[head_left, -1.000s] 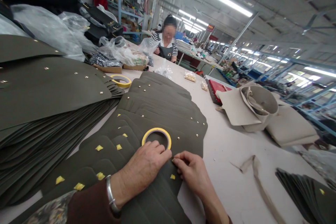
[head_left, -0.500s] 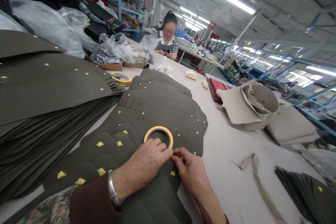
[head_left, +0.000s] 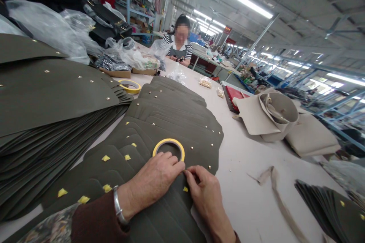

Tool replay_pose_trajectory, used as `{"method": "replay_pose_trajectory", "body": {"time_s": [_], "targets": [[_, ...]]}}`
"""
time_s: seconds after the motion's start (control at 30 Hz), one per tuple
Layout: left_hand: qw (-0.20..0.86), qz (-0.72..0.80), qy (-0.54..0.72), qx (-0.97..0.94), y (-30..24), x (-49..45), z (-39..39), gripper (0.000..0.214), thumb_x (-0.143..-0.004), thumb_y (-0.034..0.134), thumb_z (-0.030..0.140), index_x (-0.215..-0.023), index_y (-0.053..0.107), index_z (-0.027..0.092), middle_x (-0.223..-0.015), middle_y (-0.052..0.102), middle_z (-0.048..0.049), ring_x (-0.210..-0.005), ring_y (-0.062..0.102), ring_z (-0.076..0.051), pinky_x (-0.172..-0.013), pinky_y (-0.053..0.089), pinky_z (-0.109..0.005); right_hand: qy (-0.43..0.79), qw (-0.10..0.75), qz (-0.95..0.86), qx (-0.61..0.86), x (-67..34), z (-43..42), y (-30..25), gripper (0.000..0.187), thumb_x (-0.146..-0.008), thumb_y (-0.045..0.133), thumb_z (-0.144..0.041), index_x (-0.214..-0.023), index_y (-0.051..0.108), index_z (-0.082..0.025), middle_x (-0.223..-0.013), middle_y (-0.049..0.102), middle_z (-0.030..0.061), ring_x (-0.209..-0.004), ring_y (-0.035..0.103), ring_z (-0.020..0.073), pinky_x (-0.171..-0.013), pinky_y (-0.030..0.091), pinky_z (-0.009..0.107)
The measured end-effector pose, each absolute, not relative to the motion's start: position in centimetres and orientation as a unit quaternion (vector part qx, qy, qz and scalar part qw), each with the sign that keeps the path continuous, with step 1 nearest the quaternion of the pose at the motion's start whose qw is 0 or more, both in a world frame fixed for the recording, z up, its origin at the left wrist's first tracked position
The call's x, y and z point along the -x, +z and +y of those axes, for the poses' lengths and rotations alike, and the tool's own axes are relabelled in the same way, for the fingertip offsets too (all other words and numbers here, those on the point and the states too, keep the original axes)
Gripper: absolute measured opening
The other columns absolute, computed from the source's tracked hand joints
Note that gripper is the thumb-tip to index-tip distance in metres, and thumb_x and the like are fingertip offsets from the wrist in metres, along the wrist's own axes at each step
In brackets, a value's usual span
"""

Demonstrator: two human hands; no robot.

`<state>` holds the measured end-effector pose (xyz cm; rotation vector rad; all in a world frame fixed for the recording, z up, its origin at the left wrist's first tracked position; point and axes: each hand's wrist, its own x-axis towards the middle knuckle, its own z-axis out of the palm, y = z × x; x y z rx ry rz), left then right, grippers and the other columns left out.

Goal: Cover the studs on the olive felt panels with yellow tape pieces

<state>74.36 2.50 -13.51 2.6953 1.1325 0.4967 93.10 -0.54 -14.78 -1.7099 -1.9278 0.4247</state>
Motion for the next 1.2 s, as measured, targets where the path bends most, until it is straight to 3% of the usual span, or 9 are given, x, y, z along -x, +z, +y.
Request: {"method": "replay_pose_trajectory", "body": {"time_s": [0.17, 0.3, 0.37, 0.47, 0.57, 0.73, 0.97, 1.07, 1.2], "targets": [[0.117, 0.374, 0.221, -0.893, -13.5, -74.0, 2.6, 0.015, -0.099, 0.044, 0.016, -0.097, 0.058, 0.021, -0.088, 0.063, -0.0006, -0.078, 0.06, -0.017, -0.07, 0.047, -0.028, 0.145, 0.219, -0.729, 0.632, -92.9, 0.3, -14.1, 0.021, -0.09, 0.058, -0.024, -0.073, 0.069, -0.02, -0.068, 0.068, 0.0008, -0.063, 0.062, 0.0153, -0.062, 0.04, 0.025], [0.147, 0.324, 0.31, -0.881, -13.6, -73.6, 2.5, 0.025, -0.101, 0.042, 0.019, -0.123, 0.052, 0.022, -0.098, 0.07, -0.0026, -0.085, 0.068, -0.014, -0.077, 0.053, -0.024, 0.202, 0.193, -0.741, 0.611, -93.5, 0.3, -13.1, 0.03, -0.092, 0.057, -0.026, -0.064, 0.067, -0.019, -0.062, 0.065, -0.0001, -0.059, 0.059, 0.0142, -0.057, 0.039, 0.025], [0.154, 0.313, 0.328, -0.878, -13.6, -73.6, 2.5, 0.038, -0.101, 0.043, 0.022, -0.139, 0.039, 0.022, -0.106, 0.072, -0.0043, -0.091, 0.07, -0.016, -0.079, 0.055, -0.024, 0.223, 0.238, -0.732, 0.599, -93.8, 0.1, -12.9, 0.028, -0.091, 0.056, -0.025, -0.068, 0.069, -0.019, -0.064, 0.066, 0.0003, -0.061, 0.06, 0.0143, -0.058, 0.041, 0.024], [0.155, 0.314, 0.326, -0.878, -13.3, -73.6, 2.4, 0.048, -0.101, 0.045, 0.024, -0.146, 0.027, 0.021, -0.111, 0.072, -0.0058, -0.093, 0.072, -0.017, -0.078, 0.057, -0.025, 0.23, 0.364, -0.727, 0.535, -93.8, -0.2, -13.0, 0.016, -0.09, 0.056, -0.019, -0.093, 0.071, -0.019, -0.081, 0.07, 0.0026, -0.073, 0.064, 0.0153, -0.068, 0.049, 0.026], [0.151, 0.322, 0.31, -0.882, -13.2, -73.8, 2.4, 0.044, -0.099, 0.048, 0.021, -0.14, 0.031, 0.02, -0.106, 0.073, -0.0052, -0.089, 0.073, -0.018, -0.076, 0.057, -0.026, 0.185, 0.429, -0.751, 0.466, -93.5, -0.3, -13.2, 0.022, -0.089, 0.057, -0.013, -0.108, 0.067, -0.019, -0.094, 0.07, 0.006, -0.083, 0.065, 0.0168, -0.077, 0.053, 0.029], [0.176, 0.325, 0.285, -0.884, -13.4, -74.1, 2.3, 0.034, -0.096, 0.051, 0.015, -0.127, 0.039, 0.022, -0.098, 0.071, -0.0005, -0.085, 0.072, -0.018, -0.069, 0.055, -0.026, 0.101, 0.435, -0.798, 0.406, -93.1, -0.1, -13.6, 0.019, -0.09, 0.053, -0.007, -0.094, 0.066, -0.02, -0.085, 0.07, 0.005, -0.078, 0.065, 0.0161, -0.071, 0.054, 0.028], [0.165, 0.344, 0.268, -0.885, -13.6, -74.0, 2.5, 0.014, -0.098, 0.041, 0.014, -0.094, 0.052, 0.022, -0.08, 0.063, 0.001, -0.071, 0.065, -0.017, -0.062, 0.048, -0.026, 0.011, 0.445, -0.795, 0.412, -92.4, -0.2, -13.5, 0.019, -0.085, 0.051, -0.005, -0.083, 0.065, -0.018, -0.069, 0.068, 0.0023, -0.061, 0.063, 0.0143, -0.059, 0.05, 0.024], [0.127, 0.344, 0.294, -0.883, -13.6, -74.0, 2.3, 0.018, -0.098, 0.039, 0.014, -0.088, 0.053, 0.021, -0.074, 0.059, 0.0009, -0.064, 0.061, -0.016, -0.056, 0.045, -0.025, 0.081, 0.453, -0.749, 0.476, -91.9, -0.5, -13.3, 0.015, -0.082, 0.055, -0.01, -0.078, 0.068, -0.018, -0.065, 0.068, 0.0013, -0.057, 0.063, 0.0135, -0.055, 0.048, 0.023], [0.095, 0.315, 0.348, -0.878, -13.3, -74.5, 1.8, 0.023, -0.098, 0.036, 0.013, -0.084, 0.053, 0.02, -0.071, 0.057, 0.0009, -0.06, 0.057, -0.015, -0.053, 0.042, -0.025, 0.334, 0.467, -0.591, 0.567, -91.6, 0.0, -13.3, 0.011, -0.079, 0.062, -0.024, -0.072, 0.067, -0.018, -0.055, 0.064, -0.0019, -0.047, 0.059, 0.0117, -0.048, 0.047, 0.021]]}}
